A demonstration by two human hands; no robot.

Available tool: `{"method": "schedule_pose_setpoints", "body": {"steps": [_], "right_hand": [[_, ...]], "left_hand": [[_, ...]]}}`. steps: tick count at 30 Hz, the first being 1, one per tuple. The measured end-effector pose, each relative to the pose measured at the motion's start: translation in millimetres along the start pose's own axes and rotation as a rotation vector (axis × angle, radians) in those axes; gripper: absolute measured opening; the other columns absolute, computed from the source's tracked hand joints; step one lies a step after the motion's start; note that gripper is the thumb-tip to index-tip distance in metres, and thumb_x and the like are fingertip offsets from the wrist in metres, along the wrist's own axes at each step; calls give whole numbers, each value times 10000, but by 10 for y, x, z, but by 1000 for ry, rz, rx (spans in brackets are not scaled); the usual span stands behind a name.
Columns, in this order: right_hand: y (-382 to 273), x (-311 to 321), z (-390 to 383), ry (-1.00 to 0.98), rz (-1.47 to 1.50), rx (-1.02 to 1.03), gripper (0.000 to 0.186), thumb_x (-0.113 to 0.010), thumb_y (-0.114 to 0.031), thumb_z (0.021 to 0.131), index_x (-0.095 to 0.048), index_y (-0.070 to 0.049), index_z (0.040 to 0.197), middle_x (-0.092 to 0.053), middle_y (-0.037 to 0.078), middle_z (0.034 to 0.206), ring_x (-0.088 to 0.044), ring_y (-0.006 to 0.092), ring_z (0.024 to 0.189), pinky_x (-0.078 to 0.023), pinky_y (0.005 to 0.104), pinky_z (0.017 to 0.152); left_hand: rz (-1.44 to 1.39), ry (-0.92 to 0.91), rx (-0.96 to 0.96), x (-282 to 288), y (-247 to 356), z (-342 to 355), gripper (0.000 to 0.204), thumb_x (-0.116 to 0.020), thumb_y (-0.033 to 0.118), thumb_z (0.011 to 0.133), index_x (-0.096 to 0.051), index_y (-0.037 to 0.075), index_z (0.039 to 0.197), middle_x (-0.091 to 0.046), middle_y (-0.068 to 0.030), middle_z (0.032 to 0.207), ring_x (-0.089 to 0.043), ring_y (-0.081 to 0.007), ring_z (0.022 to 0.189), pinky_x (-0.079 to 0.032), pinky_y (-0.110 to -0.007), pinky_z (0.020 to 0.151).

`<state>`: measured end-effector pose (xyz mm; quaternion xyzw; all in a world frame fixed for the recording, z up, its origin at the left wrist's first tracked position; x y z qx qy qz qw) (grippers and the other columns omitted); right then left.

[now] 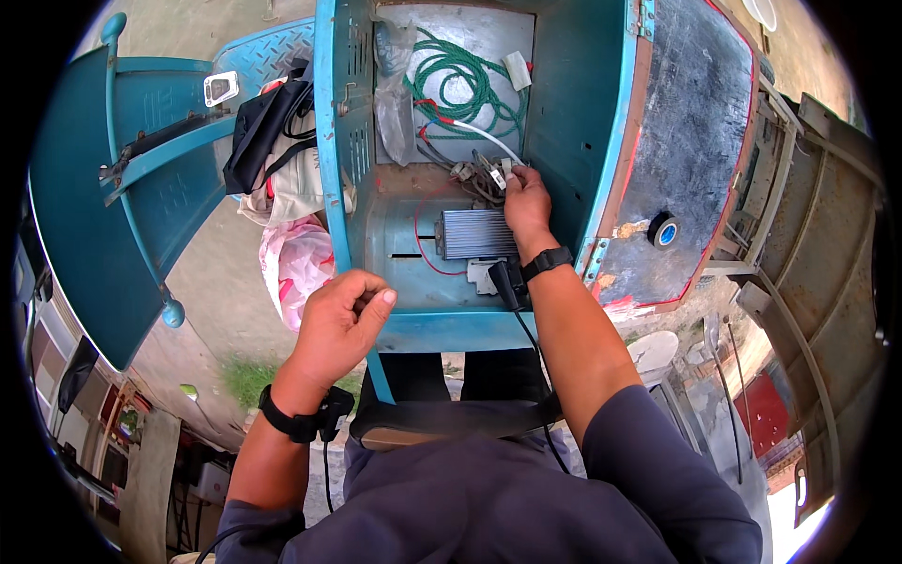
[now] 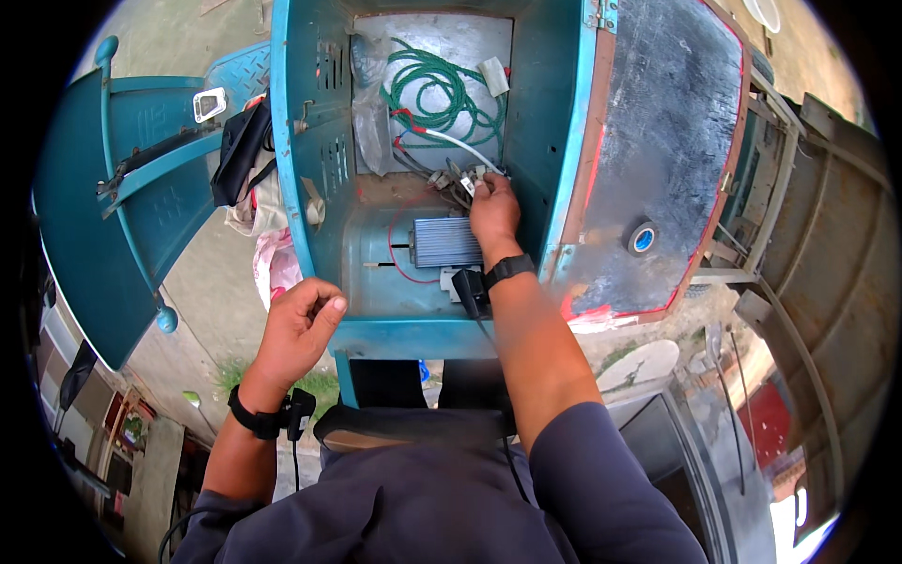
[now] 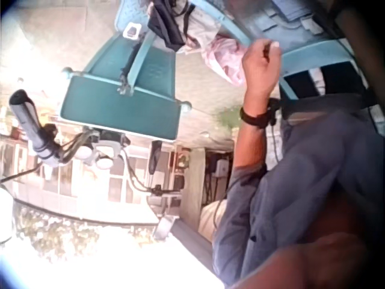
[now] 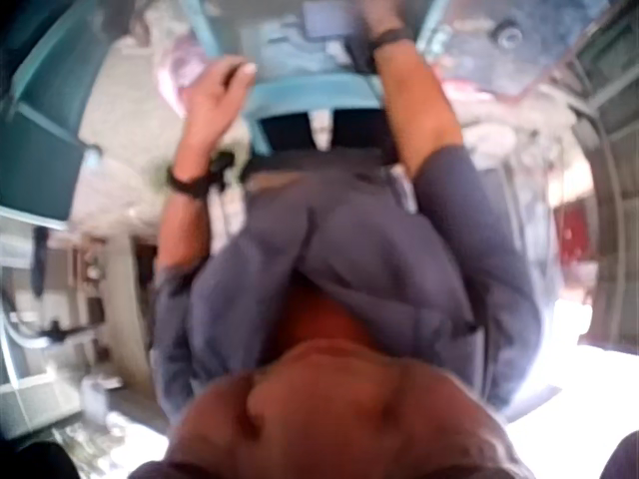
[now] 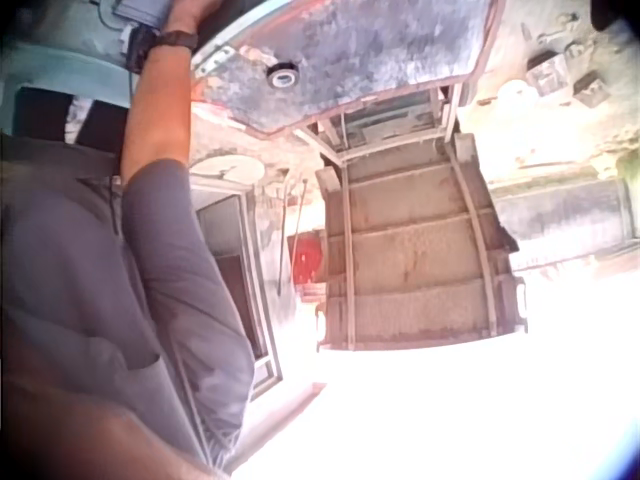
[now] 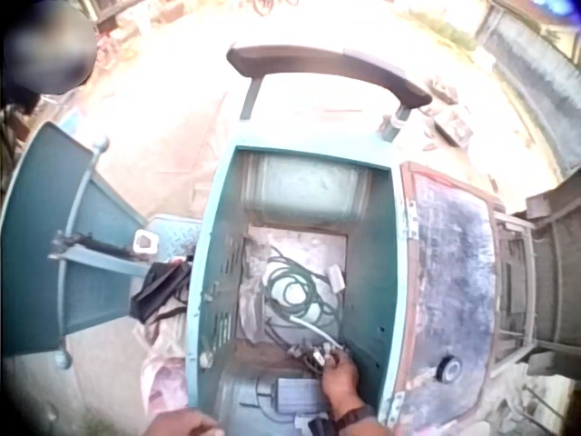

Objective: The person works on the wiring inside the open compartment of a teal three-wheeled vehicle, handling wires and a terminal block. They briefly walk indoors to retrieve a roll of black tape from a workbench, then return to the vehicle to continue adjusting the wiring.

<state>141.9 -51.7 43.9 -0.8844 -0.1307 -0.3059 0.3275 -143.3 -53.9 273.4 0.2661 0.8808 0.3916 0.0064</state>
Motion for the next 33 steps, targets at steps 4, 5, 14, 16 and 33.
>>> {"method": "schedule_pose_setpoints", "body": {"steps": [4, 5, 14, 16, 33], "right_hand": [[-513, 303, -270, -149, 263, 116, 337, -578, -169, 1011, -581, 13, 1295, -704, 146, 1168, -671, 231, 1057, -502, 320, 939], [-632, 424, -356, -193, 356, 155, 331, -563, -150, 1022, -568, 11, 1311, -696, 138, 1190, -665, 220, 1069, -498, 313, 946], [-1068, 1874, -832, -448, 672, 229, 271, -588, -97, 1024, -587, 25, 1266, -691, 102, 1128, -647, 158, 1018, -519, 306, 929], [-1037, 2064, -804, -383, 698, 306, 264, -592, -97, 1023, -593, 25, 1257, -695, 110, 1132, -661, 168, 1031, -530, 312, 939], [-107, 2731, -1177, -116, 742, 183, 339, -633, -59, 972, -563, 39, 1289, -689, 166, 1190, -667, 270, 1107, -498, 393, 1007]], "left_hand": [[155, -48, -43, -170, 5, 85, 137, -698, 142, 936, -642, 17, 944, -635, -72, 798, -594, -160, 658, -479, -288, 615], [213, -68, -74, -227, -15, 129, 136, -694, 144, 936, -641, 19, 942, -628, -76, 793, -592, -176, 666, -473, -301, 622], [689, -475, -339, -937, -212, 954, 194, -746, 181, 829, -684, 70, 975, -669, -132, 928, -653, -363, 868, -518, -463, 734], [780, -535, -422, -1092, -182, 1103, 220, -766, 200, 805, -683, 73, 964, -661, -126, 935, -653, -363, 891, -523, -468, 745], [1049, -979, -838, -1887, -540, 1386, 188, -704, 245, 793, -649, 78, 857, -661, -106, 848, -689, -323, 784, -565, -443, 669]]}}
Point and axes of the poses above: each hand's wrist, its own z-axis towards the middle knuckle, its own x-axis out of the back of the hand, y = z × x, the point moved 1 cm from there along z, towards the middle knuckle
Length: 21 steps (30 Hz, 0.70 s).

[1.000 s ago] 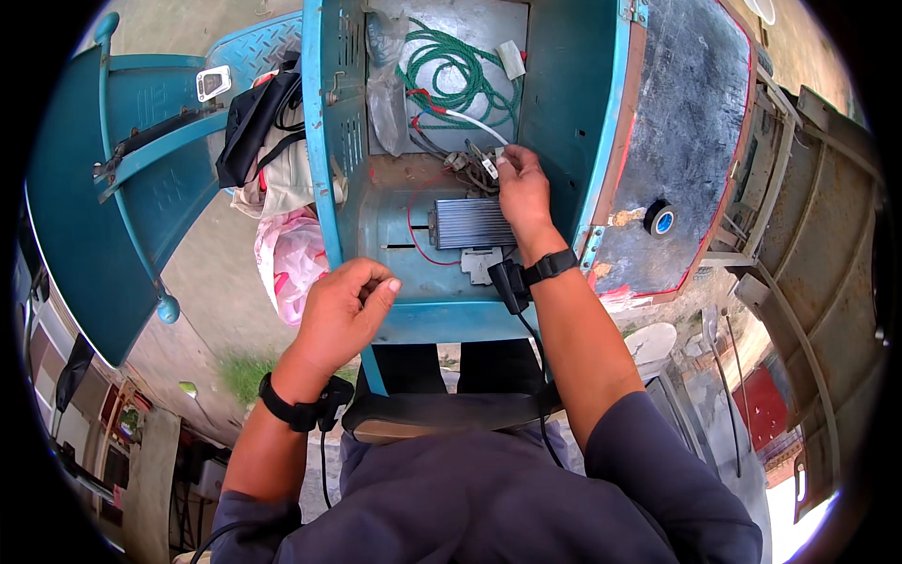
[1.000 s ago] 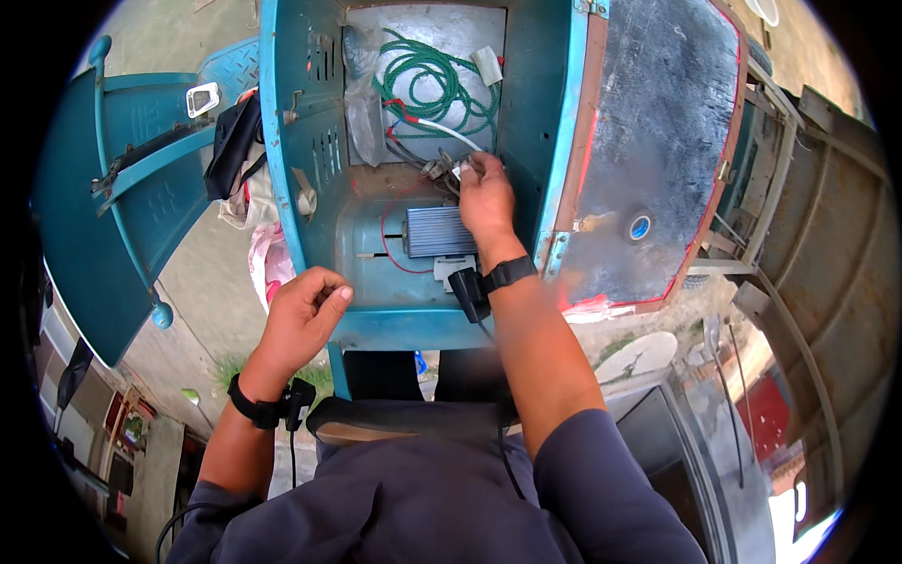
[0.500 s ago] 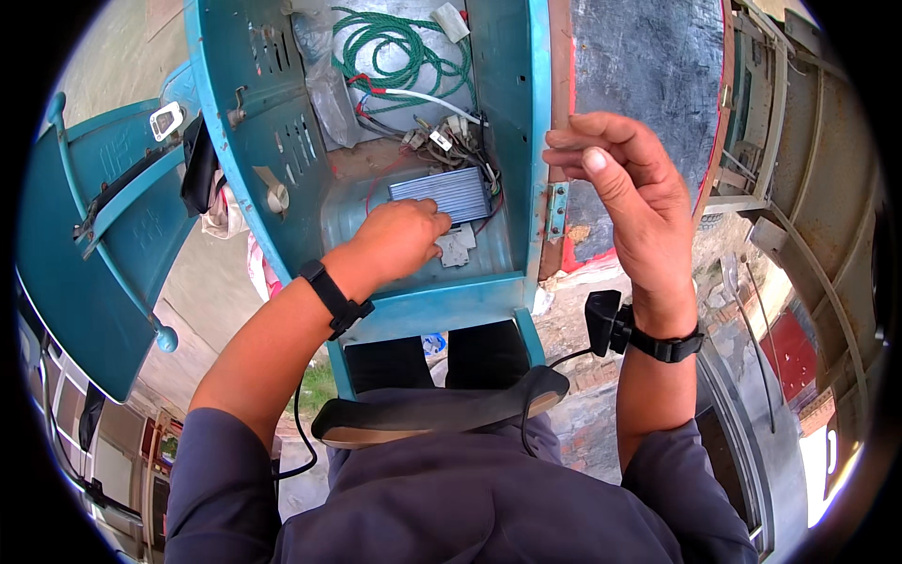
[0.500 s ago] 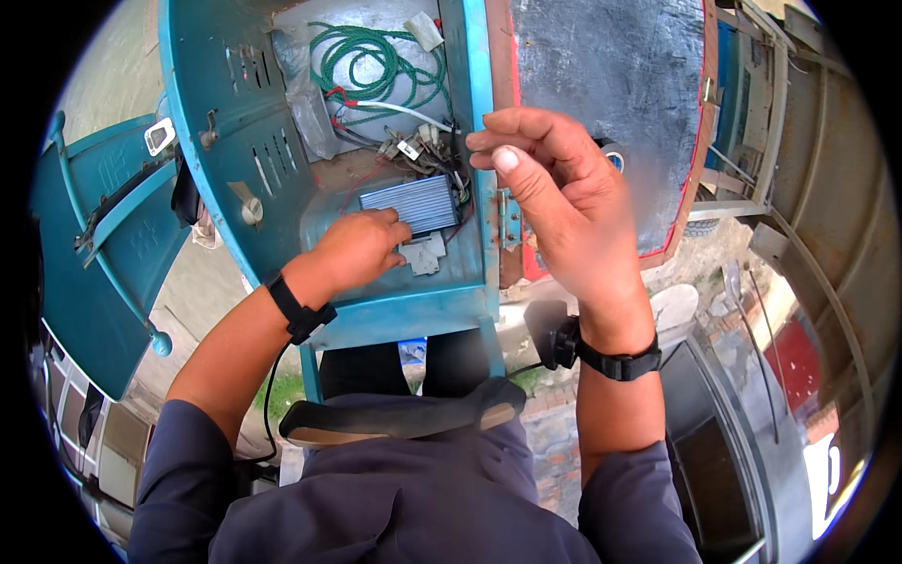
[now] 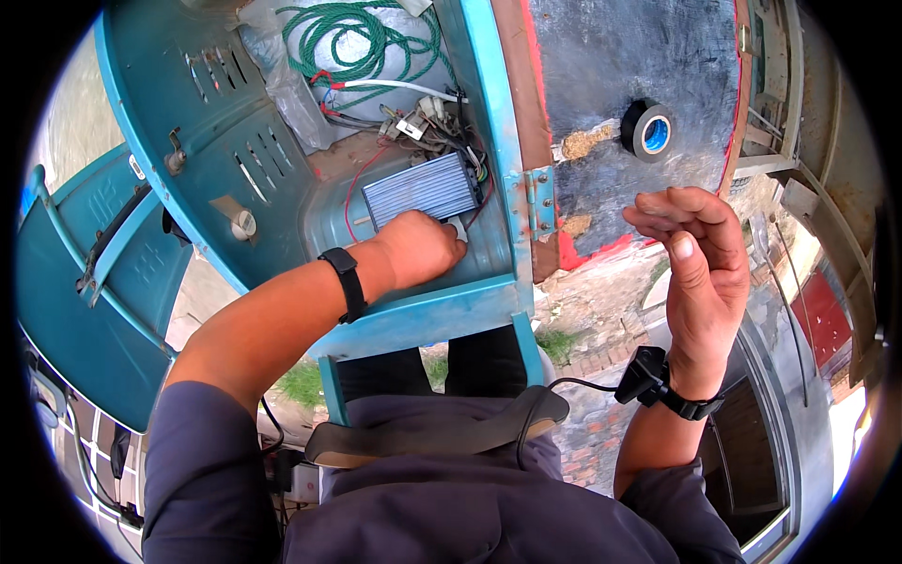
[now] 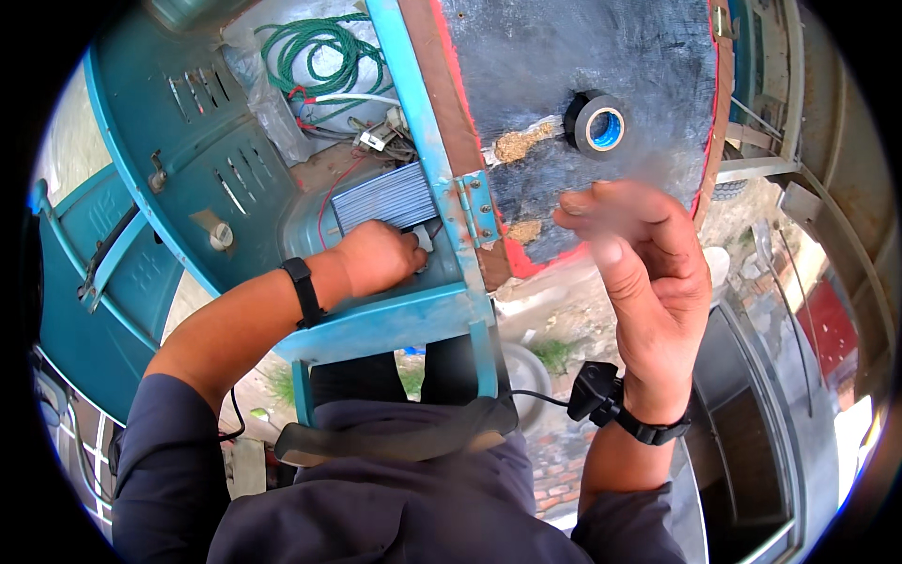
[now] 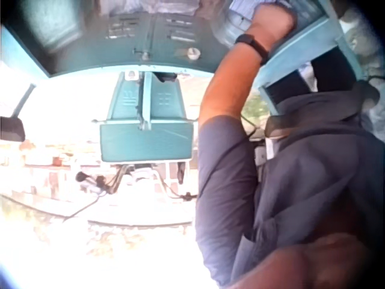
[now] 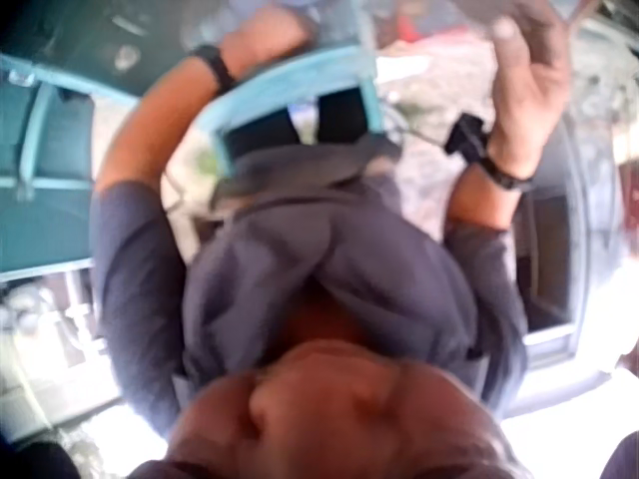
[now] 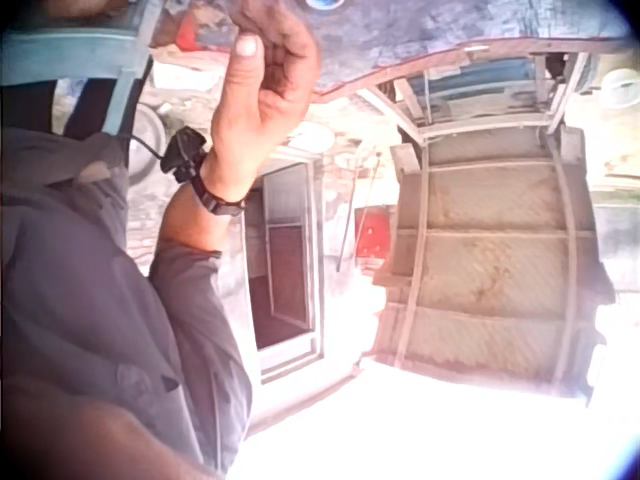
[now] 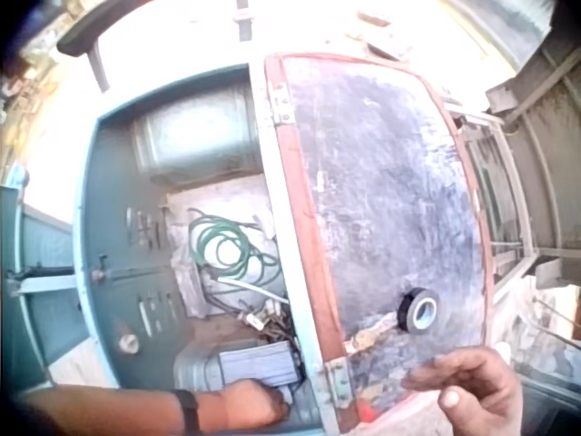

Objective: The person works on the wiring inside the open compartment of a teal three-wheeled vehicle, handling wires and a terminal block. They briefly walk indoors to retrieve a roll of black tape from a workbench, then return to the vehicle to continue adjusting the wiring.

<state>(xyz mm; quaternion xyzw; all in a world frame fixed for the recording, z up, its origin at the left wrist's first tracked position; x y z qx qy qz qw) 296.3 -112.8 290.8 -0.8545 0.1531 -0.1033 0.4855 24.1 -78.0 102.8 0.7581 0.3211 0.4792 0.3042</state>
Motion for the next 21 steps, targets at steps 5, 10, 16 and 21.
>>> {"method": "schedule_pose_setpoints", "body": {"steps": [5, 10, 16, 21], "right_hand": [[67, 36, 9, 17, 18, 15, 339, -637, -78, 975, -560, 45, 1282, -694, 166, 1179, -674, 268, 1093, -499, 388, 1002], [108, 79, 13, 37, 33, 14, 356, -644, -88, 973, -552, 43, 1290, -694, 165, 1179, -671, 263, 1095, -498, 386, 999], [124, 59, 17, 34, 13, 1, 378, -657, -103, 967, -548, 42, 1298, -693, 163, 1177, -669, 259, 1094, -497, 382, 999], [12, 22, 68, -1, 6, -3, 364, -650, -79, 966, -558, 39, 1298, -690, 162, 1181, -665, 258, 1100, -499, 376, 994]], "left_hand": [[73, 46, -36, -102, 27, 58, 97, -595, 170, 823, -630, 80, 822, -646, -94, 778, -690, -301, 727, -567, -424, 615], [92, 72, -20, -169, 46, 100, 101, -583, 168, 827, -636, 82, 821, -659, -94, 785, -696, -289, 725, -567, -425, 607], [112, 38, 12, -139, 63, 102, 124, -588, 192, 839, -647, 83, 833, -668, -94, 804, -699, -297, 741, -564, -427, 615], [-82, 5, 88, 175, 3, -78, 199, -675, 282, 858, -654, 84, 852, -665, -99, 823, -683, -325, 766, -549, -429, 640]]}}
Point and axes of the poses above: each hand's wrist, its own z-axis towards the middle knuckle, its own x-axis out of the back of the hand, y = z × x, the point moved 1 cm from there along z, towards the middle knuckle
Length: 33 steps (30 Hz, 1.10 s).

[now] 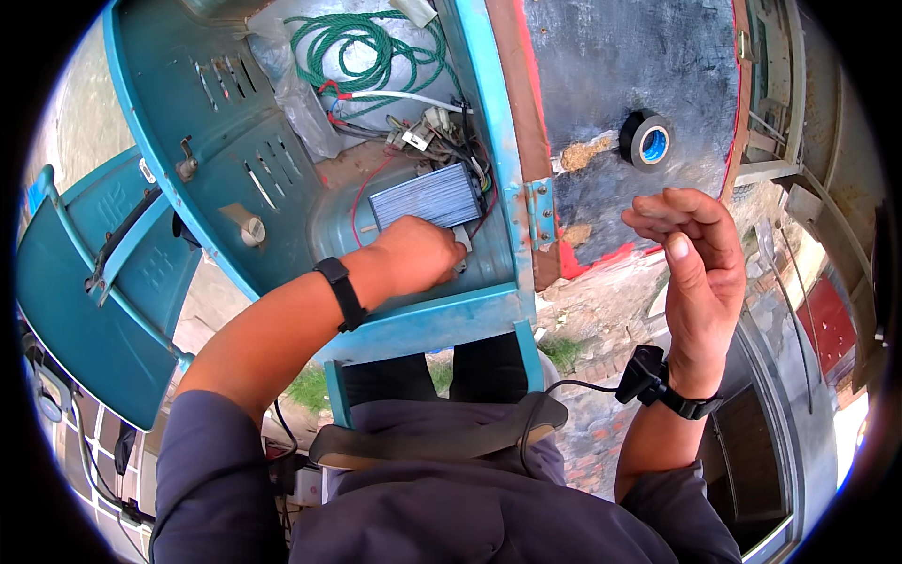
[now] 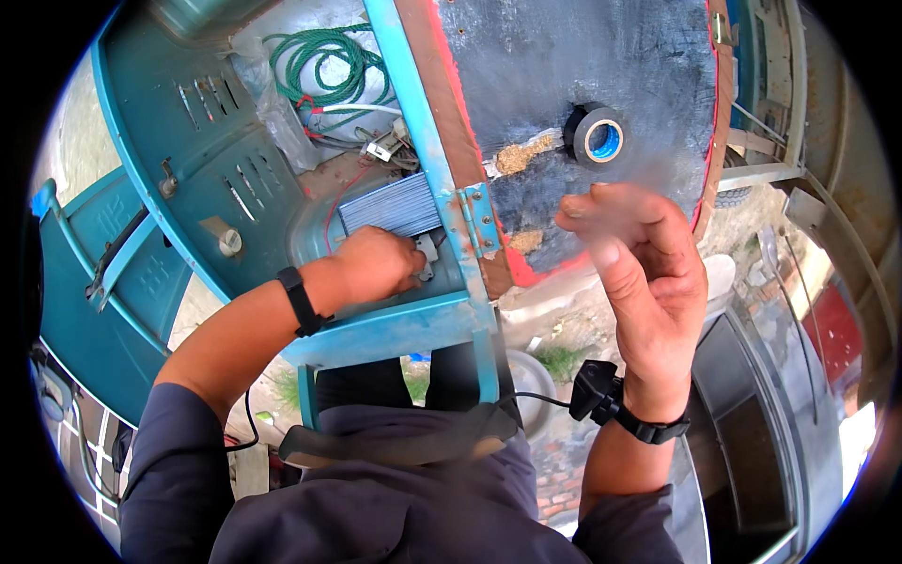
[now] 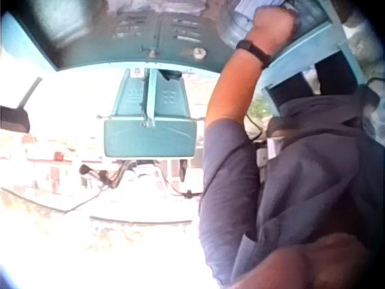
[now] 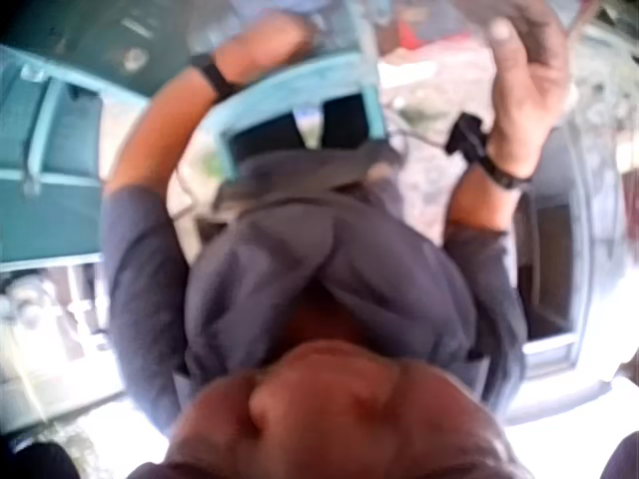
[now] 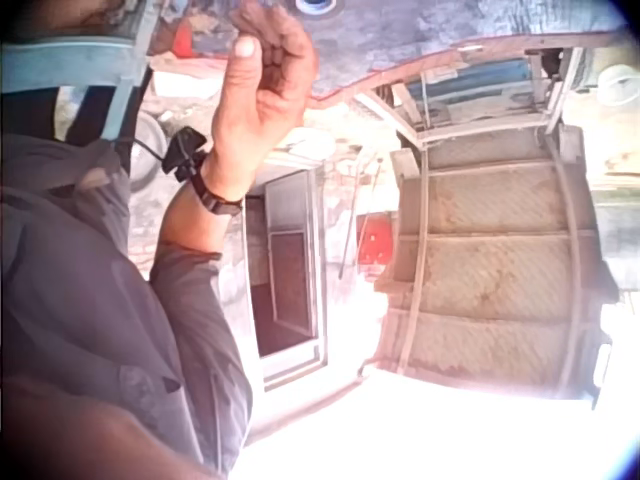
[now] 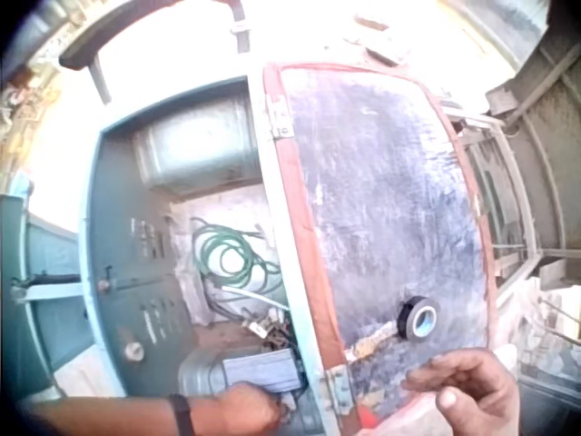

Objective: The person works on the wiring inside the open compartment of a teal three-wheeled vehicle, handling wires and a terminal block. They briefly walk indoors to retrieve a roll of black tape from a workbench, then return to the vehicle to continue adjusting the wiring.

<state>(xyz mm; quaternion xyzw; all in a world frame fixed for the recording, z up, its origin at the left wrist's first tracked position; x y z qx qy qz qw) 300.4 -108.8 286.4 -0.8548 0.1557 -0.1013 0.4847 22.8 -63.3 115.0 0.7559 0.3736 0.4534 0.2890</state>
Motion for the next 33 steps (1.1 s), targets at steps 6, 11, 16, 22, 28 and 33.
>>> {"method": "schedule_pose_setpoints", "body": {"steps": [6, 11, 16, 22, 28, 33], "right_hand": [[-215, -299, 180, -85, 0, 69, 310, -631, -54, 976, -583, 33, 1269, -691, 161, 1169, -670, 235, 1074, -517, 379, 983], [-447, -1026, 485, -219, -31, 78, 280, -646, -90, 980, -604, 31, 1230, -706, 129, 1111, -676, 189, 1020, -532, 330, 924], [-386, -1810, 916, -356, 2, 48, 320, -615, -170, 1009, -600, 8, 1274, -715, 134, 1135, -687, 195, 1049, -527, 299, 887], [723, -2070, 1333, -197, -326, -66, 316, -684, -168, 923, -662, 17, 1178, -728, 113, 1028, -698, 197, 928, -546, 322, 824], [1733, -1811, 1247, -190, -990, -160, 362, -669, -259, 913, -675, -57, 1213, -632, 217, 1281, -609, 370, 1185, -484, 428, 1013], [1936, -1805, 1130, -160, -1100, -202, 368, -643, -280, 936, -672, -74, 1239, -621, 197, 1313, -592, 375, 1209, -475, 437, 1024]], "left_hand": [[-129, 521, 301, 823, 13, -808, 228, -759, 258, 837, -629, 71, 847, -625, -116, 817, -638, -333, 724, -499, -430, 615], [159, 1233, 463, 1241, -113, -1598, 122, -698, 79, 902, -633, 35, 995, -644, -129, 935, -642, -321, 842, -515, -382, 729], [256, 1291, 514, 978, -315, -1718, 208, -641, 48, 934, -608, 36, 1139, -641, -150, 1132, -617, -335, 1116, -484, -421, 979], [238, 1393, 492, 949, -357, -1698, 271, -654, 74, 919, -602, 44, 1182, -621, -154, 1195, -600, -338, 1154, -473, -425, 992], [207, 1436, 468, 927, -415, -1687, 326, -700, 84, 840, -611, 63, 1153, -613, -123, 1153, -597, -338, 1129, -464, -443, 947], [201, 1422, 491, 913, -403, -1718, 295, -667, 84, 887, -604, 49, 1173, -621, -145, 1172, -601, -344, 1142, -470, -442, 975]]}}
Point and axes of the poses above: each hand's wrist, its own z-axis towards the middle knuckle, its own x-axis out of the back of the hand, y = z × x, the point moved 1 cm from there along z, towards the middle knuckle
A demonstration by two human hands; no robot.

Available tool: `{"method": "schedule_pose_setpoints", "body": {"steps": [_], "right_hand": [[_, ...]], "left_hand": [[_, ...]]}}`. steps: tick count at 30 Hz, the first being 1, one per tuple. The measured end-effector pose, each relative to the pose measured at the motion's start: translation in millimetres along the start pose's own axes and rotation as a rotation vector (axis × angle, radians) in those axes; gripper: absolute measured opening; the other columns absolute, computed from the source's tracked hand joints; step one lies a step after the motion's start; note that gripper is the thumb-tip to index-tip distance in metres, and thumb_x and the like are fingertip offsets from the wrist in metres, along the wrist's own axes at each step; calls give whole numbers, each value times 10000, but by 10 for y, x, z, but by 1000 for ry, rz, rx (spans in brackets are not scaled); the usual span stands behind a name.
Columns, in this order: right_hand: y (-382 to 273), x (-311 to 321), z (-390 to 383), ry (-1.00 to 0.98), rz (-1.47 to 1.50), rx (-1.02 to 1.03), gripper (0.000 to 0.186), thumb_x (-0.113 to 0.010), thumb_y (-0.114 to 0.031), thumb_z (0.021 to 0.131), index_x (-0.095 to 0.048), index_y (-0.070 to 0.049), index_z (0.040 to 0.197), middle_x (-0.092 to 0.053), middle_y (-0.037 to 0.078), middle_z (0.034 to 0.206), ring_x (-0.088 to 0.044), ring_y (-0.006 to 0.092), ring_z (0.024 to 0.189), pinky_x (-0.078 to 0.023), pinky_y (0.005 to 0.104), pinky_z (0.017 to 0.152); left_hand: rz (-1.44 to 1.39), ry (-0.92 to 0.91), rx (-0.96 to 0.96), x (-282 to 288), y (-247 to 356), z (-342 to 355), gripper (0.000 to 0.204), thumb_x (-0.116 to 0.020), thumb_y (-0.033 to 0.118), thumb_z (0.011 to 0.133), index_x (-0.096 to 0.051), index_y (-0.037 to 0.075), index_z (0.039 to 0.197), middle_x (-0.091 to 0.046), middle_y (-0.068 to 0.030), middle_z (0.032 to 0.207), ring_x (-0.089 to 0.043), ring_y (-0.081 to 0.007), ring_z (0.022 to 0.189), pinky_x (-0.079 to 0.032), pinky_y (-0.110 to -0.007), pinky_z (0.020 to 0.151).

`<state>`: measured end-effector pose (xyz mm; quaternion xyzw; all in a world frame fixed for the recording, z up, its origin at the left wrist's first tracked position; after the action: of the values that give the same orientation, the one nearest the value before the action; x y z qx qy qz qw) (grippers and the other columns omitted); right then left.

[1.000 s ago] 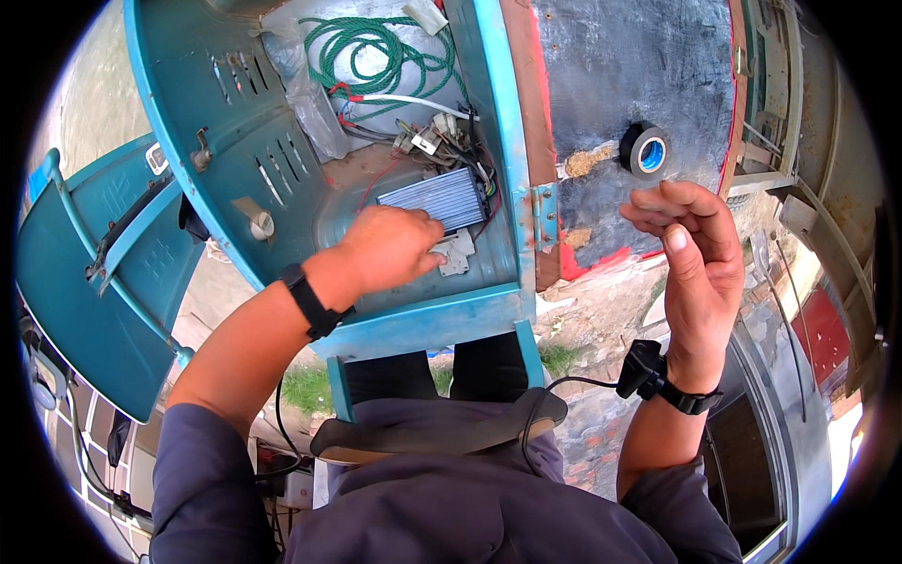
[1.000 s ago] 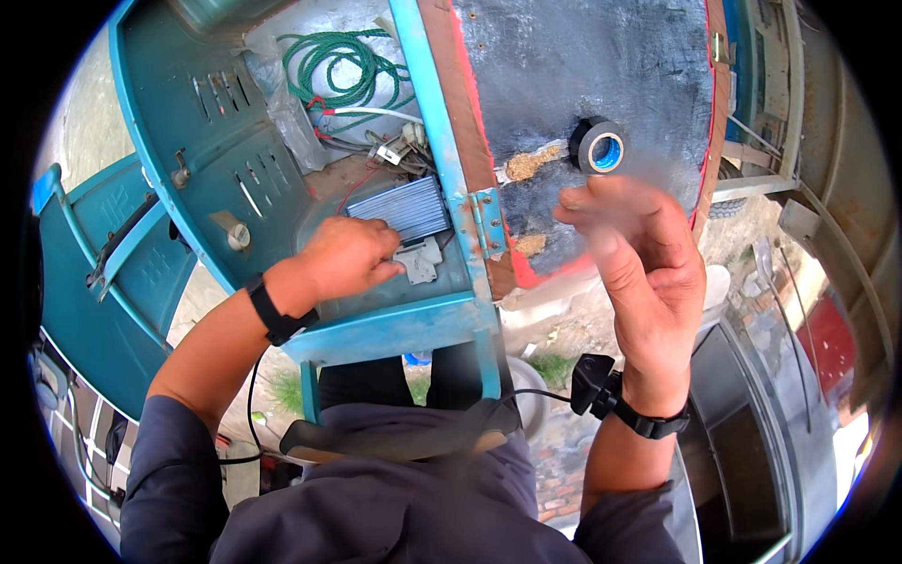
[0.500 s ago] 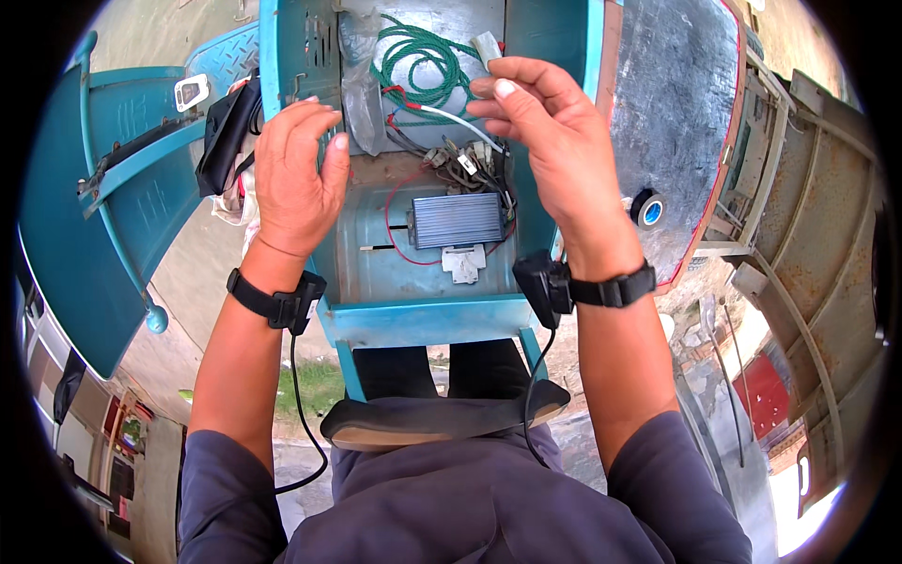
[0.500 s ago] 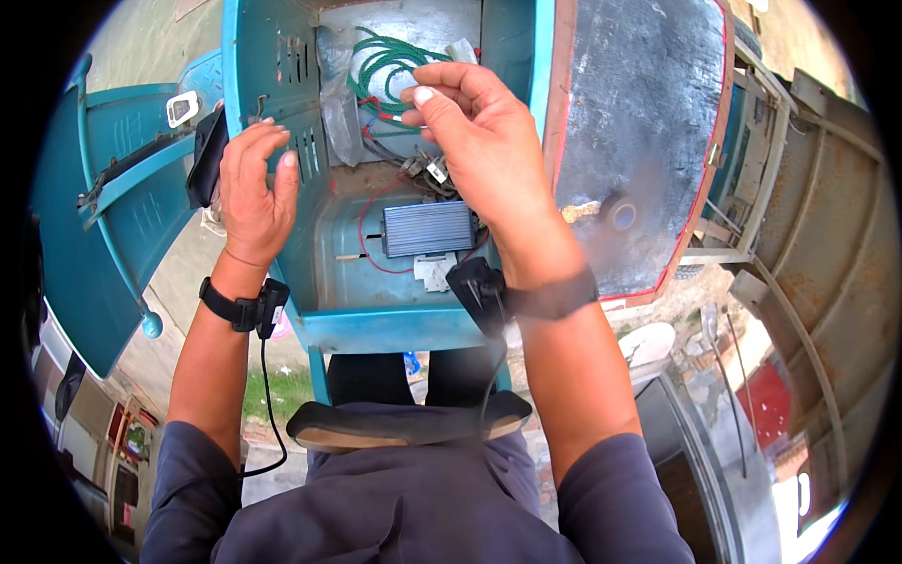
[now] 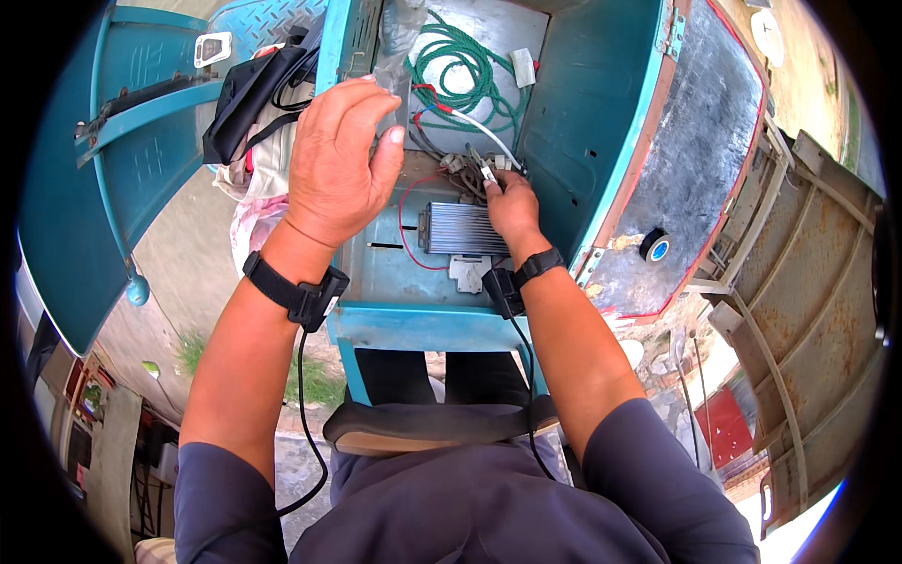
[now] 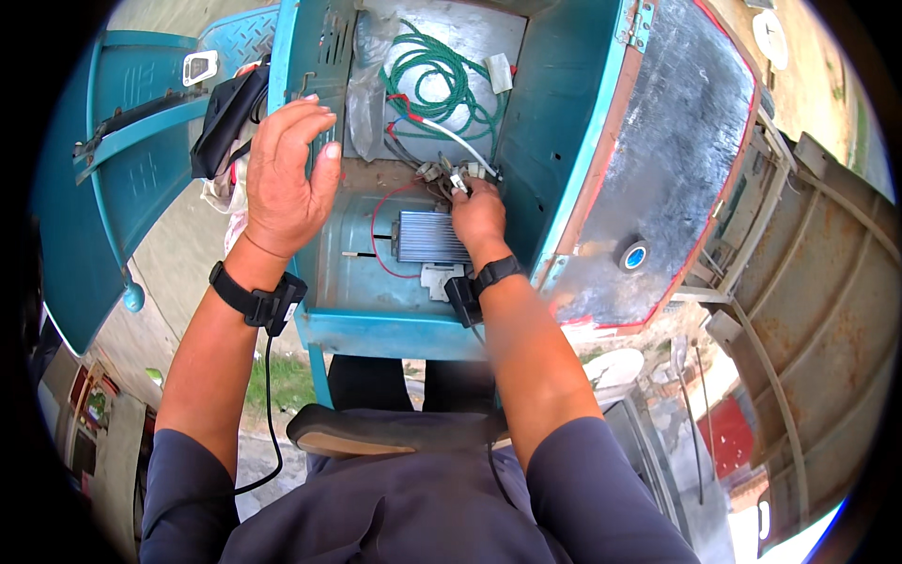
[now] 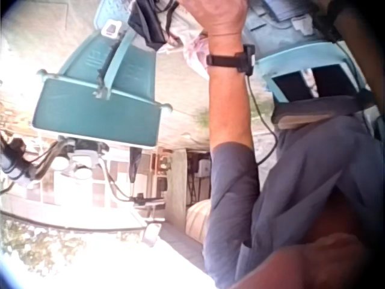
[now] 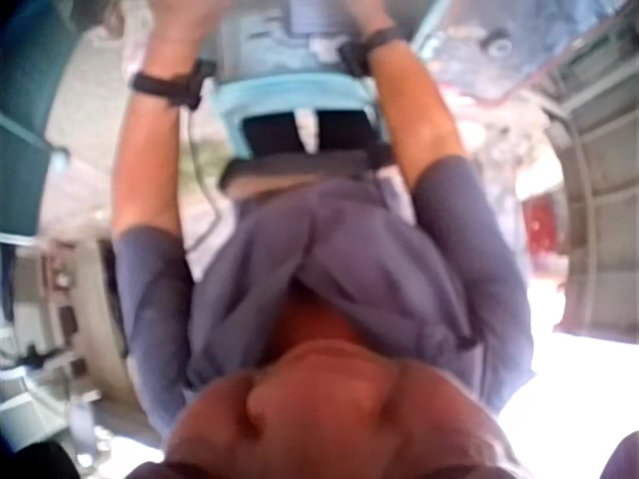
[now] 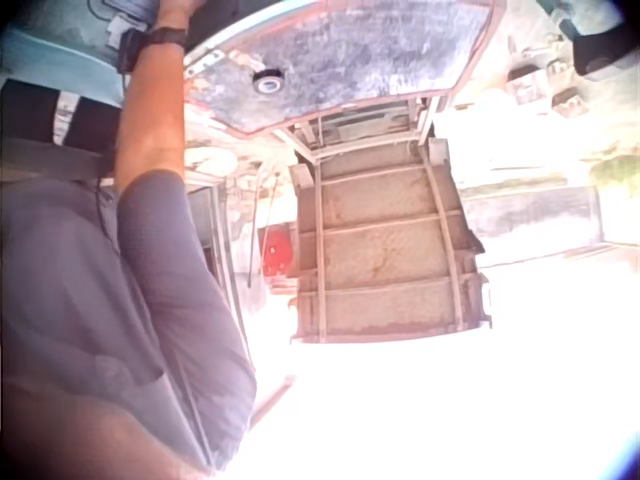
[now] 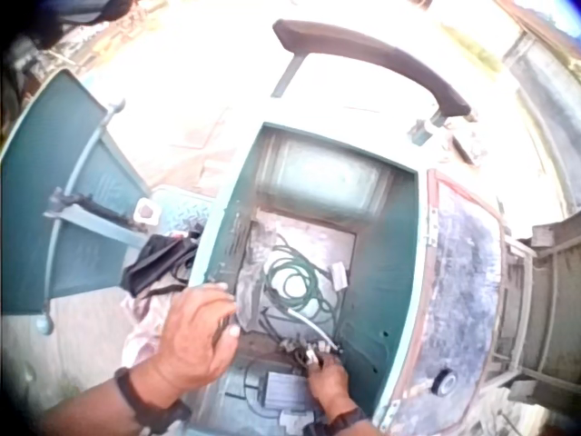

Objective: The person works on the wiring inside the open compartment of a teal three-wheeled vehicle, handling wires and a terminal block. They briefly walk indoors to retrieve a roll of black tape from a workbench, then return to the vehicle to continue adjusting the wiring.

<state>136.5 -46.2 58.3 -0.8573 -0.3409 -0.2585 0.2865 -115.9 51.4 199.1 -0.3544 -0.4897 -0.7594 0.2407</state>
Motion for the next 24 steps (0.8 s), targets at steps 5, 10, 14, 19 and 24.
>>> {"method": "schedule_pose_setpoints", "body": {"steps": [5, 10, 14, 19, 24], "right_hand": [[118, -97, 41, -7, 14, -25, 353, -596, -261, 963, -666, -97, 1267, -615, 174, 1333, -590, 368, 1215, -472, 443, 1027], [147, -182, 1, 11, -39, -3, 371, -597, -266, 964, -652, -136, 1307, -620, 143, 1339, -585, 360, 1221, -465, 438, 1035], [109, -192, -11, 8, -142, 16, 373, -596, -271, 968, -647, -159, 1320, -613, 132, 1356, -580, 352, 1229, -467, 434, 1025], [128, -186, 20, 51, -44, -18, 350, -590, -270, 975, -662, -154, 1297, -660, 151, 1270, -618, 354, 1167, -485, 434, 989], [78, -75, 4, 66, 81, -73, 330, -579, -262, 984, -672, -118, 1266, -703, 191, 1144, -659, 375, 1079, -511, 439, 935]], "left_hand": [[-4, 42, -18, -40, -30, 1, 302, -693, 110, 855, -617, 63, 1144, -614, -122, 1146, -605, -333, 1112, -465, -438, 945], [-5, 35, -10, -44, -26, 1, 291, -694, 117, 857, -626, 65, 1136, -616, -124, 1137, -608, -333, 1099, -466, -437, 935], [-3, 35, -6, -43, -31, -12, 290, -692, 117, 857, -629, 69, 1136, -617, -124, 1132, -610, -332, 1094, -467, -439, 933], [-4, 38, -9, -45, -28, -7, 288, -693, 122, 855, -634, 71, 1132, -614, -121, 1139, -606, -332, 1101, -467, -442, 937], [1, -4, -6, -9, 7, 5, 282, -656, 51, 888, -606, 27, 1164, -622, -161, 1152, -607, -358, 1117, -476, -445, 961]]}}
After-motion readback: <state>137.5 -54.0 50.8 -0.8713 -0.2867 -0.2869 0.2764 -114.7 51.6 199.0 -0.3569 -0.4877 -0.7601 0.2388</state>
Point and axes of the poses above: each hand's wrist, its own z-axis towards the middle knuckle, its own x-axis out of the back of the hand, y = z × x, the point moved 1 cm from there along z, towards the middle knuckle
